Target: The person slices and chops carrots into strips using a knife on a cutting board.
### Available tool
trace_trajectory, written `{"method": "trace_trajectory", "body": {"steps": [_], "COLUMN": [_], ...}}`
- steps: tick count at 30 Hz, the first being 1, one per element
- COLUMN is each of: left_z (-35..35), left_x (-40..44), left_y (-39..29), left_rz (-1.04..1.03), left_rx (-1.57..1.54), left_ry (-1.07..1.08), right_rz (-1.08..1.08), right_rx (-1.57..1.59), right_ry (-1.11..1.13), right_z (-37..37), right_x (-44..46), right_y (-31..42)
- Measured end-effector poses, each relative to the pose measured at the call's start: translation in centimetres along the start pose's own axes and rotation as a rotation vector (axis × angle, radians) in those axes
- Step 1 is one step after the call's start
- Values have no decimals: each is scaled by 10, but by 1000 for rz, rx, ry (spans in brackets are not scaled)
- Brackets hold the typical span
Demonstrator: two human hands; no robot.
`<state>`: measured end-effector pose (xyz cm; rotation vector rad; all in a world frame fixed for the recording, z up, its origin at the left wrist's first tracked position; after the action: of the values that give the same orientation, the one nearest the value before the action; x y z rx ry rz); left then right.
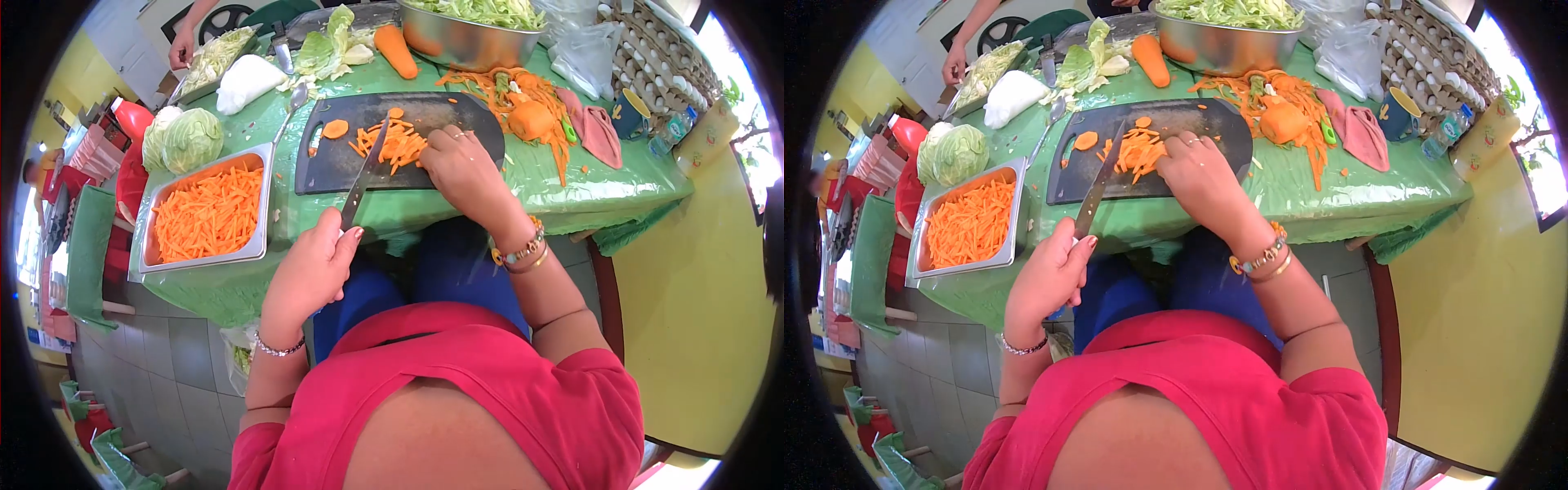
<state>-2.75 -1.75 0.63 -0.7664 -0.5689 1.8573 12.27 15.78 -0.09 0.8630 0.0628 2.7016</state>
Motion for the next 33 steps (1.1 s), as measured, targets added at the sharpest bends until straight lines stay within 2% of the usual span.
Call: {"method": "trace_trajectory", "body": {"steps": [7, 9, 11, 14, 16, 21, 23, 33], "left_z": [5, 6, 5, -16, -37, -46, -40, -57], "left_x": [4, 5, 7, 14, 25, 55, 63, 61], "left_y": [0, -2, -9, -23, -31, -41, -35, -49], "left_rz": [21, 23, 26, -1, -321, -344, -262, -390], "left_rx": [-20, 15, 51, 130, 248, 306, 342, 224], "left_ry": [-4, 19, 46, 201, 175, 149, 63, 20], "right_rz": [-1, 14, -37, -125, -224, -97, -68, -151], "right_rx": [44, 79, 125, 200, 301, 292, 207, 223], "right_ry": [10, -166, -207, -309, -341, -271, -201, -268], "right_z": [-7, -1, 10, 31, 42, 42, 31, 8], "right_x": [3, 4, 5, -2, -11, -24, -33, -63], "right_y": [-15, -24, -37, -52, -54, -37, -21, -19]}}
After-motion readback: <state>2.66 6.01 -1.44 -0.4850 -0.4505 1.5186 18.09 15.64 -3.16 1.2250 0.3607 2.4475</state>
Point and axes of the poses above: each hand's wrist, its own x-axis towards the middle knuckle, its own z-axis out of the back of the hand, y = z × x, the point moved 4 cm from there along x, towards the middle knuckle, and after that the axes turned 9 degrees about x, right-handed, at the moved point
